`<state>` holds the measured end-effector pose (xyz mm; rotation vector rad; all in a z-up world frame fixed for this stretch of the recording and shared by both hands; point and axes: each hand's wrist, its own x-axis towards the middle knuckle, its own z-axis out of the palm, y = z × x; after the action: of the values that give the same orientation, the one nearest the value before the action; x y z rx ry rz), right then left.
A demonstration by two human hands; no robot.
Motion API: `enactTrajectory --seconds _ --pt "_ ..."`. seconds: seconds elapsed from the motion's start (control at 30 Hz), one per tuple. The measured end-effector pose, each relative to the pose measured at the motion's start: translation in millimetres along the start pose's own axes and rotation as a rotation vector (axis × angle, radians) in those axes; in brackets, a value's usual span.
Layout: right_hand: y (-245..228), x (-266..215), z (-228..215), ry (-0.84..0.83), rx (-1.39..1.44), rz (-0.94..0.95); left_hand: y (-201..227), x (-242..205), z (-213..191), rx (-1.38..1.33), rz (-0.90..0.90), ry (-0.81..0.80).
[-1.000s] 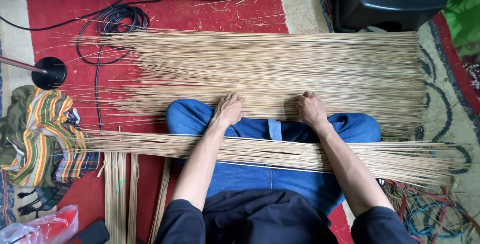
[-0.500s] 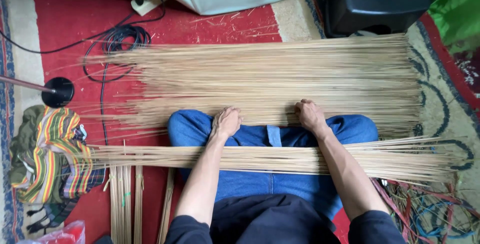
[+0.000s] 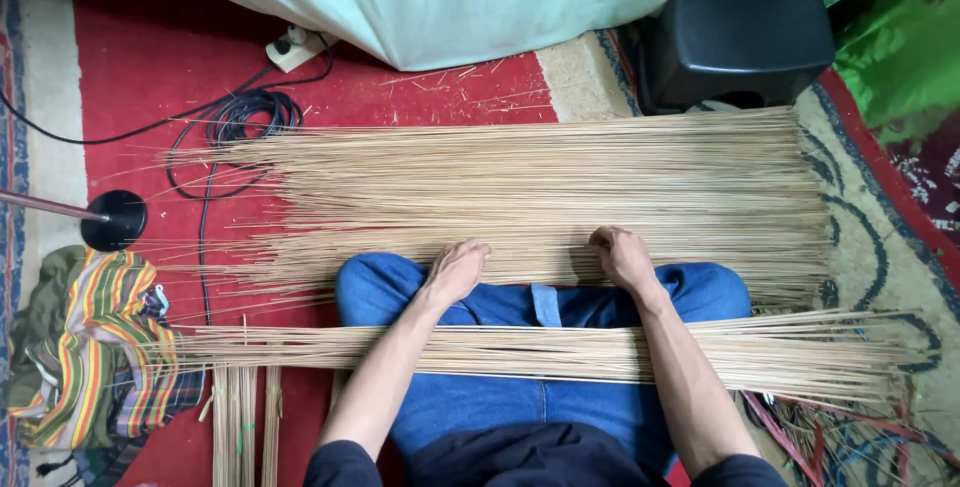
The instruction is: The person arranges and aligns thin wooden sticks on the floor.
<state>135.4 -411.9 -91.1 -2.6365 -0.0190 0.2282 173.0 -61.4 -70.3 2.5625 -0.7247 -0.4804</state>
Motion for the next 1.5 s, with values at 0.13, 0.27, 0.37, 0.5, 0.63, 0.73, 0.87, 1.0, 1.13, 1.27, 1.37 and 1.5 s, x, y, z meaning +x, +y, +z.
enactTrajectory --seconds 0.13,0.27,0.37,0.5,0.63,0.73,0.87,1.0,1.13,1.27,1.37,1.5 --pt "-7 -7 0 -0.02 0.056 0.024 -6 0 5 -0.033 0.0 0.065" --pt "-4 -13 10 -0.034 0.064 0.009 -19 0 29 -0.026 -0.009 0.103" --pt "-1 -5 17 -0.063 0.059 -0.003 -26 7 28 -0.095 -0.078 0.084" --pt "4 2 25 -0.106 0.044 0.029 -34 16 44 -0.108 -0.13 0.059" --pt "7 -1 18 -0.111 0.066 0.042 -38 16 54 -0.037 -0.043 -0.001" --pt "-3 -7 5 -0.101 0.1 0.027 -31 11 42 0.012 -0.035 0.021" --pt "-11 -8 -14 -0.051 0.108 0.008 -21 8 25 -0.015 0.071 0.199" --pt "-40 -22 -59 0.007 0.085 -0.025 17 -15 -24 -0.026 0.145 0.26" --pt "-79 -57 -102 0.026 0.08 -0.05 47 -55 -68 -0.001 0.186 0.319" --pt "-96 -87 -118 0.071 -0.078 -0.136 67 -89 -93 -0.029 0.227 0.388" --pt "-107 -113 -126 0.086 -0.117 -0.181 72 -109 -91 -0.059 0.222 0.411" --pt "-104 -143 -115 0.117 -0.121 -0.188 84 -130 -84 -0.063 0.217 0.464"
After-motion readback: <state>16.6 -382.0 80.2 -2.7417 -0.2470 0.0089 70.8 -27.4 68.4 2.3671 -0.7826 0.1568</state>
